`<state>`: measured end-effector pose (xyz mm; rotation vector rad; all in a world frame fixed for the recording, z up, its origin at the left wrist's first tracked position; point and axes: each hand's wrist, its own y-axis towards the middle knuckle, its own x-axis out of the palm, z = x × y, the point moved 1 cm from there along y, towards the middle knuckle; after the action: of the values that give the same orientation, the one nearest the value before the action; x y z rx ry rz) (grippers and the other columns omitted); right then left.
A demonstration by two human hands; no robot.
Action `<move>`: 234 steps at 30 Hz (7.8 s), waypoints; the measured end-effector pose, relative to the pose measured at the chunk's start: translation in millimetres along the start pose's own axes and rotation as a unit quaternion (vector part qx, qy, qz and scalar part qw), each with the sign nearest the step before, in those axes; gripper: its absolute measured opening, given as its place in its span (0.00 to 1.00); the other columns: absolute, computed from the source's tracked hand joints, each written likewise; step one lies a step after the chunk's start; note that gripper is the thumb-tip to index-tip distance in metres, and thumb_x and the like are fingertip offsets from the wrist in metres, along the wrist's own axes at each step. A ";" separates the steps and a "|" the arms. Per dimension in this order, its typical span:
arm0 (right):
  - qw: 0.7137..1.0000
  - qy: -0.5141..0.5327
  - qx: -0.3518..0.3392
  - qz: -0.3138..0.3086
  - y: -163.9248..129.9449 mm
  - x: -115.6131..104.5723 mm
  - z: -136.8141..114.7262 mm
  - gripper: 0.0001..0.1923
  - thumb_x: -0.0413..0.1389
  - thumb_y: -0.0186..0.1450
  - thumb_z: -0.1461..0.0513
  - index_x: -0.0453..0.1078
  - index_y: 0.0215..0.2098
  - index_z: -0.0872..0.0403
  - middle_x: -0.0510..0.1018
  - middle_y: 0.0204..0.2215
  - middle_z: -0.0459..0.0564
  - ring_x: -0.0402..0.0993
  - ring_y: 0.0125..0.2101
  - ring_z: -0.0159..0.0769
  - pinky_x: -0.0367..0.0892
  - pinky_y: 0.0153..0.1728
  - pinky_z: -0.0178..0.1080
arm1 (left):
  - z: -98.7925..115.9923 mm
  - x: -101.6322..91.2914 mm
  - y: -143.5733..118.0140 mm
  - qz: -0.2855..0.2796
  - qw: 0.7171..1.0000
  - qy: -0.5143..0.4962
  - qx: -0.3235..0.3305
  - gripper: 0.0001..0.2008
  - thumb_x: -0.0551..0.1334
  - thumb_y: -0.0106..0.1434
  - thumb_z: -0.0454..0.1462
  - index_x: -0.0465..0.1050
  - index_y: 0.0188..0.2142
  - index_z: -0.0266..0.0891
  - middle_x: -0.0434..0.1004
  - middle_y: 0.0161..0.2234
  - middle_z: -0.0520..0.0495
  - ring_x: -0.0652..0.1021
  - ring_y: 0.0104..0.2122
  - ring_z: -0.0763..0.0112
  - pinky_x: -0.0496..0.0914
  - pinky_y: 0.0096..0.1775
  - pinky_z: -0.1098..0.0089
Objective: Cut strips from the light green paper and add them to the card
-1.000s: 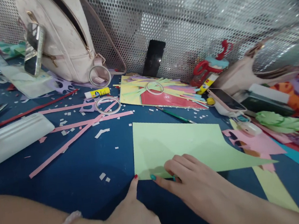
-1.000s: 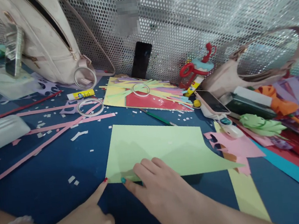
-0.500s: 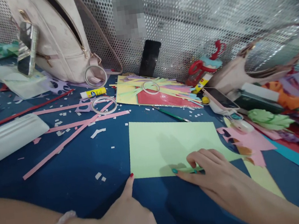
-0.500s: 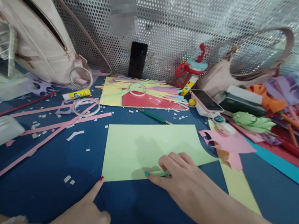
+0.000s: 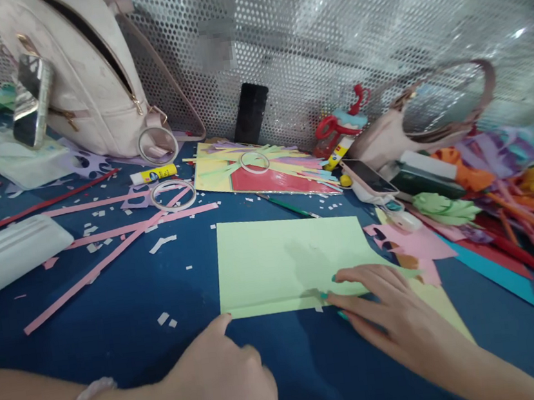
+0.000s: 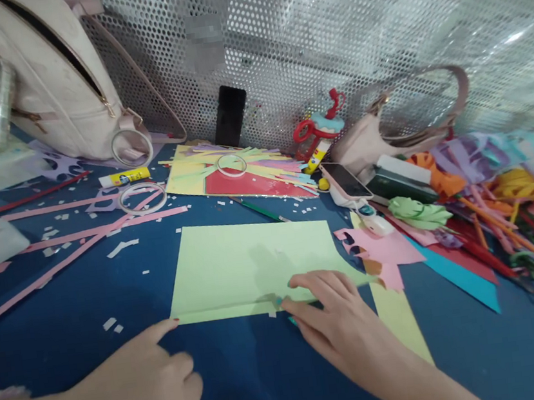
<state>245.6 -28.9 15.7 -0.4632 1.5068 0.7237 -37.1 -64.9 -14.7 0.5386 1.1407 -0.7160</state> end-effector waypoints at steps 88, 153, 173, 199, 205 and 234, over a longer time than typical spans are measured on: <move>0.991 0.097 -0.089 0.001 31.4 8.9 -32.0 0.17 0.44 0.68 0.70 0.71 0.48 0.53 0.73 0.37 0.54 0.70 0.37 0.36 0.71 0.37 0.38 | -77.5 -42.1 76.7 -0.079 0.962 -0.079 0.251 0.21 0.62 0.65 0.40 0.66 0.57 0.54 0.64 0.61 0.47 0.59 0.63 0.58 0.45 0.62 0.50; 0.992 0.116 -0.053 0.013 39.8 8.0 -34.4 0.12 0.49 0.68 0.67 0.72 0.43 0.54 0.72 0.33 0.52 0.69 0.37 0.37 0.63 0.39 0.43 | -86.4 -49.3 73.4 -0.149 0.956 -0.056 0.246 0.26 0.62 0.63 0.48 0.63 0.60 0.52 0.53 0.66 0.46 0.51 0.65 0.55 0.38 0.62 0.48; 0.990 0.141 -0.021 0.017 37.4 16.0 -37.4 0.12 0.45 0.69 0.69 0.69 0.36 0.56 0.73 0.29 0.50 0.69 0.31 0.35 0.67 0.32 0.38 | -42.8 -39.0 61.4 -0.045 0.983 -0.030 0.175 0.06 0.56 0.67 0.30 0.71 0.40 0.37 0.72 0.34 0.50 0.74 0.32 0.70 0.64 0.33 0.71; 0.975 0.212 0.060 -0.010 45.6 17.8 -27.7 0.09 0.51 0.64 0.72 0.67 0.30 0.55 0.72 0.29 0.47 0.68 0.32 0.33 0.65 0.33 0.35 | -79.7 -40.9 75.9 -0.091 0.959 0.028 0.268 0.22 0.58 0.66 0.48 0.63 0.59 0.56 0.55 0.64 0.43 0.55 0.62 0.50 0.48 0.58 0.52; 0.992 0.094 -0.074 0.027 42.3 11.4 -41.2 0.13 0.47 0.68 0.68 0.72 0.43 0.53 0.72 0.33 0.51 0.66 0.34 0.36 0.64 0.37 0.39 | -80.3 -40.5 79.5 -0.102 0.960 0.006 0.261 0.19 0.62 0.64 0.46 0.69 0.55 0.54 0.55 0.65 0.44 0.54 0.63 0.51 0.45 0.60 0.49; 0.993 0.095 0.056 0.042 9.0 0.2 -37.3 0.15 0.47 0.68 0.64 0.77 0.37 0.53 0.70 0.34 0.54 0.65 0.35 0.38 0.62 0.37 0.44 | -80.4 -41.6 79.3 -0.109 0.958 0.024 0.264 0.22 0.59 0.65 0.49 0.66 0.58 0.56 0.53 0.65 0.45 0.54 0.63 0.49 0.48 0.59 0.51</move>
<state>212.3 -48.0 15.4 -0.3953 1.7442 0.6708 -37.7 54.6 -0.3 0.8908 1.0607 -1.2207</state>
